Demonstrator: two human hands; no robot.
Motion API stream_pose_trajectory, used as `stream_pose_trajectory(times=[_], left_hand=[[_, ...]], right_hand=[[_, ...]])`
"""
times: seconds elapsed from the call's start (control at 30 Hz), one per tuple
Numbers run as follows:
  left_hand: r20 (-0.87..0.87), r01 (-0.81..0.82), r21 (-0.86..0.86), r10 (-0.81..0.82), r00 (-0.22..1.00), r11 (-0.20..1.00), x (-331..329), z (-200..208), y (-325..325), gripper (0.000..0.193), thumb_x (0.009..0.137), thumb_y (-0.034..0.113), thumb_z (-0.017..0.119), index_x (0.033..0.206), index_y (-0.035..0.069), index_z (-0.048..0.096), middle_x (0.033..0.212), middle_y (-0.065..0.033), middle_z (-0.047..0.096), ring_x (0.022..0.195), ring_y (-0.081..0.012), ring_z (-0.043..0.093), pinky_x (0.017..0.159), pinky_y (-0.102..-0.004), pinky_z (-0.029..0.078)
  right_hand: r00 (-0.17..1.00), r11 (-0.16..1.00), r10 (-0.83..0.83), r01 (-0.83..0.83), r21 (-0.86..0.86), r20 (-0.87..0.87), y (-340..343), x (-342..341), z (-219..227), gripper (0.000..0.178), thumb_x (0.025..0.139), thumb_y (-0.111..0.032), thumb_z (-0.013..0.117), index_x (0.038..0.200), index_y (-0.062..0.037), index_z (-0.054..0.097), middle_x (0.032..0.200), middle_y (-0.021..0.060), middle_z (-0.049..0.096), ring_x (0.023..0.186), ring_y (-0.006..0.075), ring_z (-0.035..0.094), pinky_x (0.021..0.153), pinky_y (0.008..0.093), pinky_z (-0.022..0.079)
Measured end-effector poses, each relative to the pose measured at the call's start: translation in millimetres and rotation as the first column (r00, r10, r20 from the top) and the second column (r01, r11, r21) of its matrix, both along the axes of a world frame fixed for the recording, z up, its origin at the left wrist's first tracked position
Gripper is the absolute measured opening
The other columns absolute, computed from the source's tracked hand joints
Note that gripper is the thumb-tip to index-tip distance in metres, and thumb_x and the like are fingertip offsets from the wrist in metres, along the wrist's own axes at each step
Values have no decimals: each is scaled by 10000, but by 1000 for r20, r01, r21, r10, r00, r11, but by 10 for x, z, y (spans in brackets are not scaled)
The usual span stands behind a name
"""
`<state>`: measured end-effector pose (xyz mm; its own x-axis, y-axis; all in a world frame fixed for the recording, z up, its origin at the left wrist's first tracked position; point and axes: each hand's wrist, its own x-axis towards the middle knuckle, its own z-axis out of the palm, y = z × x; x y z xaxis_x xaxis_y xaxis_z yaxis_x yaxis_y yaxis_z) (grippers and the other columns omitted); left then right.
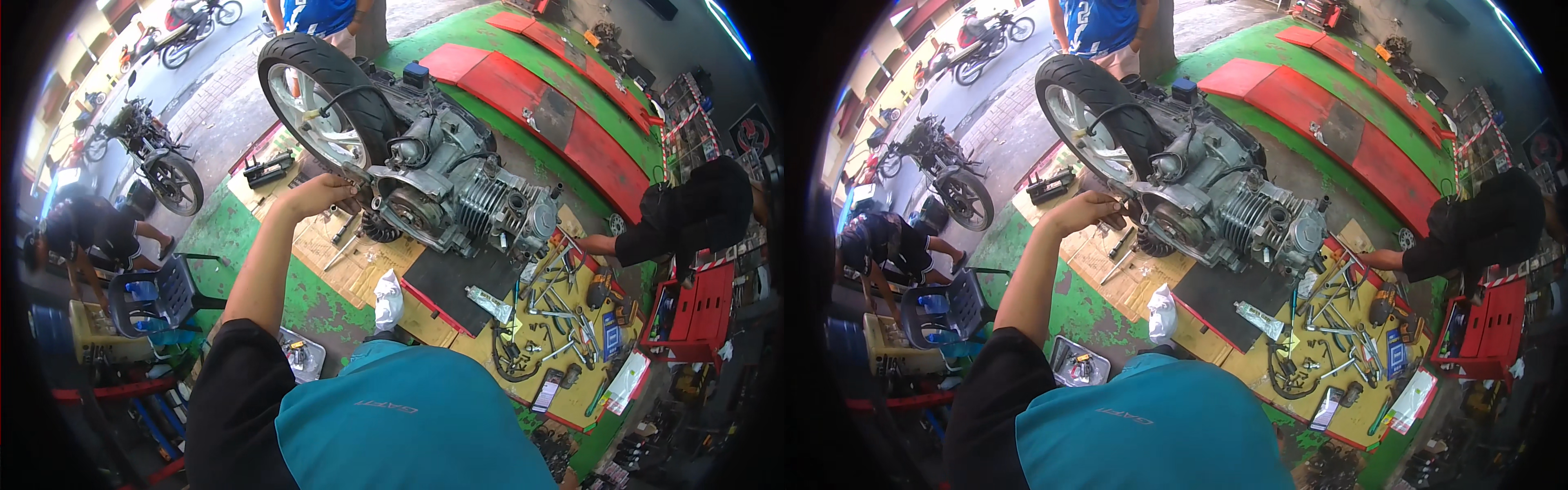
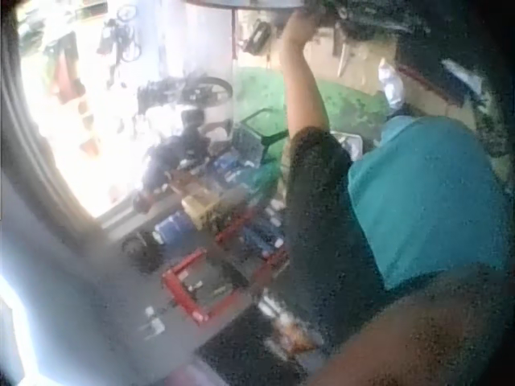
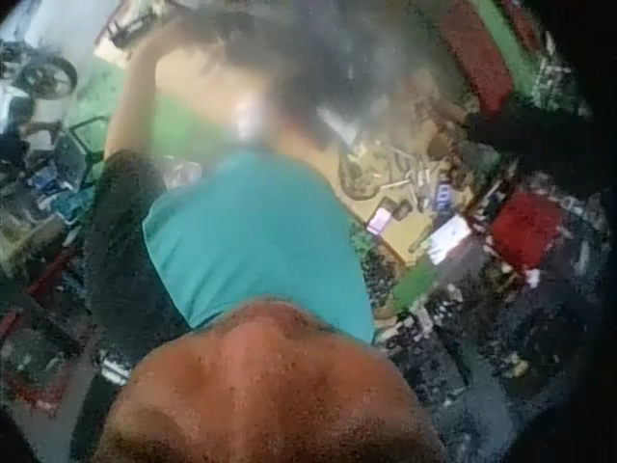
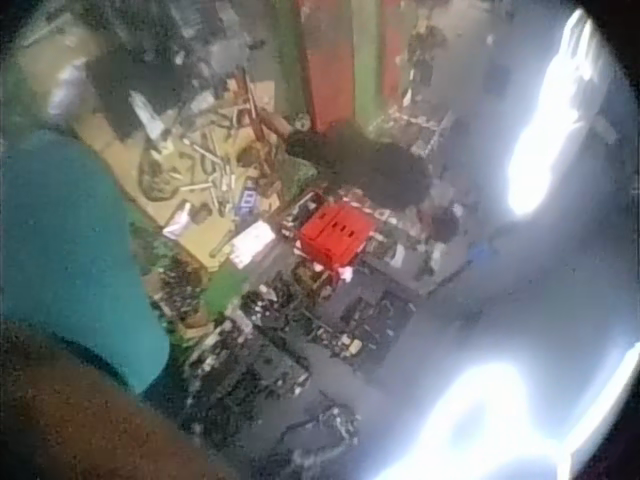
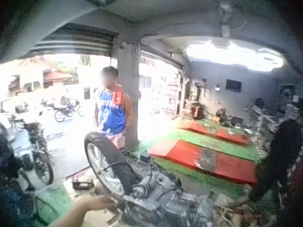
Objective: The person works on a motorcycle engine mounted on a stand, using a screwdriver to loosen a bolt on the fan cover. They remove the cover and then use a power impact wrench to tighten bolts on the engine casing. Another person assists by holding the engine steady.
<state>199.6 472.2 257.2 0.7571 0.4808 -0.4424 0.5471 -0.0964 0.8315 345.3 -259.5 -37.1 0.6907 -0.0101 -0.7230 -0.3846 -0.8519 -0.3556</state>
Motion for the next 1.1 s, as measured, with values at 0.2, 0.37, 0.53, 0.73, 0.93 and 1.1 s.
stream_pose_trajectory(times=[0.2, 0.37, 0.53, 0.73, 0.93, 1.1], left_hand=[[-33, 2, 280, 8, 999, 960, 42, -97, 88, 312, 877, 243, 731, 1006, -40, 714, 881, -99, 749, 776, -182, 695, 717, -305, 524], [-136, 6, 642, 106, 985, 766, 215, 244, -274, 331, 750, 262, 830, 901, -14, 729, 795, -129, 710, 702, -186, 656, 664, -375, 504], [150, -145, -30, 148, 978, 989, 38, -86, -63, 261, 885, 185, 714, 983, -57, 726, 857, -121, 739, 781, -211, 695, 726, -334, 538], [-106, -12, 626, 100, 989, 780, 192, 113, -293, 361, 818, 277, 782, 978, -38, 709, 827, -163, 706, 712, -212, 648, 671, -371, 497], [273, -169, -48, 176, 946, 984, 14, -332, -106, 347, 1030, 235, 531, 1070, -81, 669, 912, -131, 726, 812, -207, 697, 771, -314, 539], [149, -146, 582, 72, 986, 800, 2, -356, -179, 298, 1001, 223, 596, 1038, -62, 674, 869, -96, 713, 806, -163, 670, 747, -291, 517]], right_hand=[[999, 999, -38, 38, 29, 0, -46, -178, -22, 617, 1019, -493, 397, 1006, 20, 738, 894, 221, 710, 781, 379, 661, 811, 468, 498], [997, 996, -74, 74, 44, 8, -142, -393, -64, 617, 1019, -492, 396, 1006, 21, 739, 896, 222, 711, 784, 383, 662, 814, 470, 498], [999, 997, -50, 49, 59, 19, -234, -524, -158, 617, 1020, -491, 395, 1006, 21, 739, 899, 224, 711, 787, 387, 662, 818, 472, 498], [996, 997, -33, 26, 77, 84, -441, -780, -309, 617, 1020, -490, 394, 1007, 21, 739, 901, 226, 711, 791, 392, 663, 822, 474, 498], [921, 910, -360, 382, 159, -150, -335, -819, -196, 528, 1012, -486, 450, 1075, -21, 692, 833, 132, 719, 723, 258, 670, 639, 407, 516], [992, 977, -128, 124, 173, 11, -132, -711, 313, 503, 1008, -486, 472, 1078, -26, 665, 814, 102, 702, 687, 203, 645, 590, 359, 490]])
